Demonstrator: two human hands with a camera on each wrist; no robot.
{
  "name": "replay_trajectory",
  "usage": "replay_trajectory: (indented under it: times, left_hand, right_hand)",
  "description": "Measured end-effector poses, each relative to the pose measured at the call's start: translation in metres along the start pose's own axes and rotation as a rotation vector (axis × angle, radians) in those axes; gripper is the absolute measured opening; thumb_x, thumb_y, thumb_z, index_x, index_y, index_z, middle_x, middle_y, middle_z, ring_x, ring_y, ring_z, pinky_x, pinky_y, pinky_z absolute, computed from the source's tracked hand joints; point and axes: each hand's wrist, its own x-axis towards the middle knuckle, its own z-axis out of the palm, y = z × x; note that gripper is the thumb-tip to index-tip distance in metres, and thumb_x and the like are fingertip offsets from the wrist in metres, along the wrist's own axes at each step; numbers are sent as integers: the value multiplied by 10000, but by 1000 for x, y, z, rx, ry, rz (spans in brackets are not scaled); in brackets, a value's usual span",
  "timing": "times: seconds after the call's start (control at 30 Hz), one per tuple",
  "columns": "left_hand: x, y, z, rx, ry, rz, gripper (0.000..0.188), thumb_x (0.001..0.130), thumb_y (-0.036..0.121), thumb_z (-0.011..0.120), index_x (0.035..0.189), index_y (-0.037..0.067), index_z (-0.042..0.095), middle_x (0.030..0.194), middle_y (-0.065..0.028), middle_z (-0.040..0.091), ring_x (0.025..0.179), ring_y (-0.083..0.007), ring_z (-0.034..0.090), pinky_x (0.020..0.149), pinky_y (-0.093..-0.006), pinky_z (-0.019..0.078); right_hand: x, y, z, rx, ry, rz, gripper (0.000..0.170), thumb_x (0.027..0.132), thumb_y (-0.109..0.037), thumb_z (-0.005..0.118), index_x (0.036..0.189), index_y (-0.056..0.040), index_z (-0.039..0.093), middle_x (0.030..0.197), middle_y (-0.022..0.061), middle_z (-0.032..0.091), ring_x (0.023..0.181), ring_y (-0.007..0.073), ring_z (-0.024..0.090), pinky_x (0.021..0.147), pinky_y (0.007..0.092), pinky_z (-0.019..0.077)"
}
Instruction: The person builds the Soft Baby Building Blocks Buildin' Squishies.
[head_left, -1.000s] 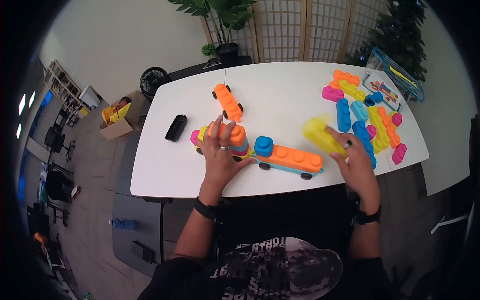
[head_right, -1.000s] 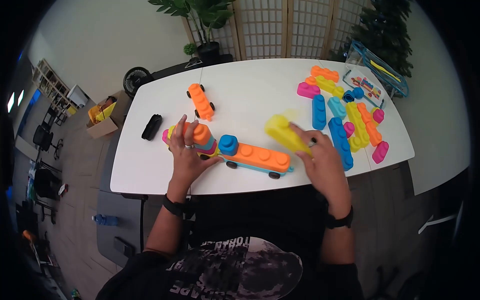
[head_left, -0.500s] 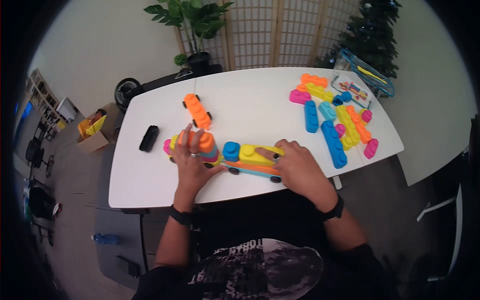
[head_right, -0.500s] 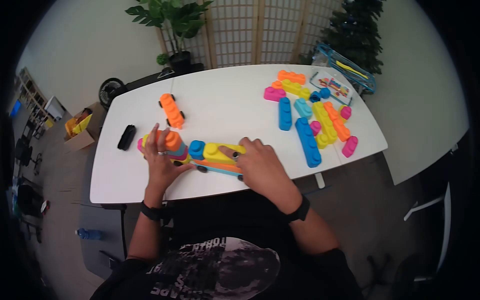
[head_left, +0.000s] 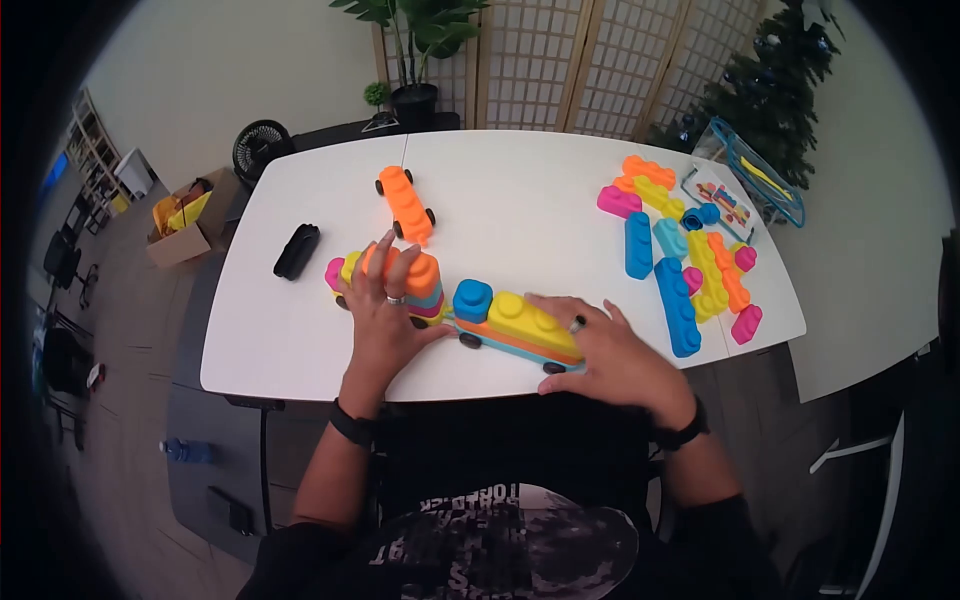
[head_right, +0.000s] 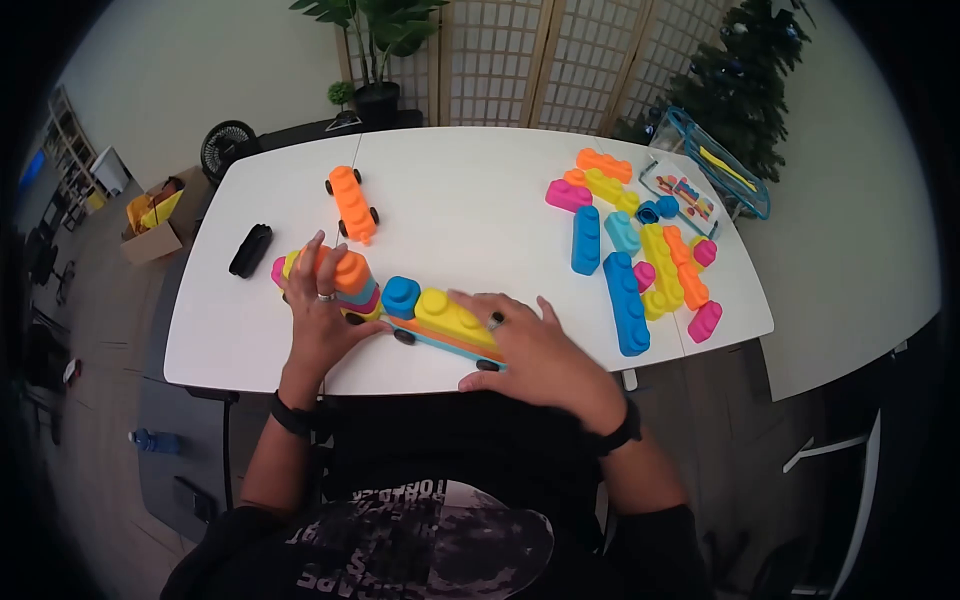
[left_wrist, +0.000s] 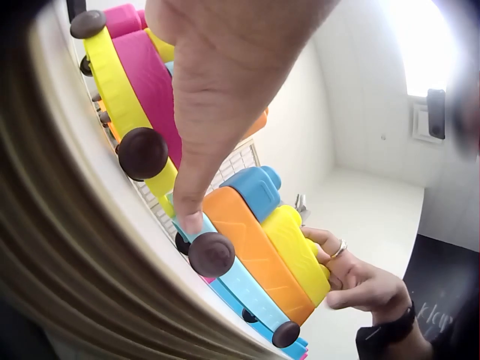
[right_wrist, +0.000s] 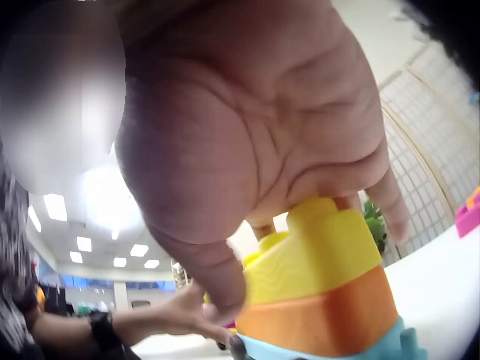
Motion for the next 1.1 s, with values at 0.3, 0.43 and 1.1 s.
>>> replay_trajectory:
  times: [0.3, 0.43, 1.1]
  left_hand:
    - [-2, -4, 5, 2, 17, -14, 1338, 391, 374, 1091, 1577, 289, 479, 1693, -78, 360, 1543, -415, 380, 1189, -719, 328]
    - [-3, -5, 0, -7, -48, -36, 1295, 457, 430, 1089, 1574, 274, 452, 1678, -115, 354, 1558, -433, 365, 1232, -670, 315]
    - [0, -9, 1, -42, 23, -5, 1207, 552, 623, 1003, 1594, 316, 476, 1702, -58, 364, 1553, -407, 358, 1167, -779, 250]
  right_hand:
    - [158, 233, -76, -475, 298, 514, 522, 928, -219, 782, 1435, -149, 678, 1357, 179, 727, 1242, 415, 706, 1025, 497, 585]
    - [183, 251, -69, -529, 121, 552, 512, 890, -199, 799, 1374, -127, 648, 1333, 163, 730, 1262, 379, 708, 1004, 491, 599]
    - [85, -36, -32, -297, 38, -304, 541, 1022, -359, 710, 1507, -173, 557, 1121, 163, 600, 1016, 341, 676, 830, 463, 592]
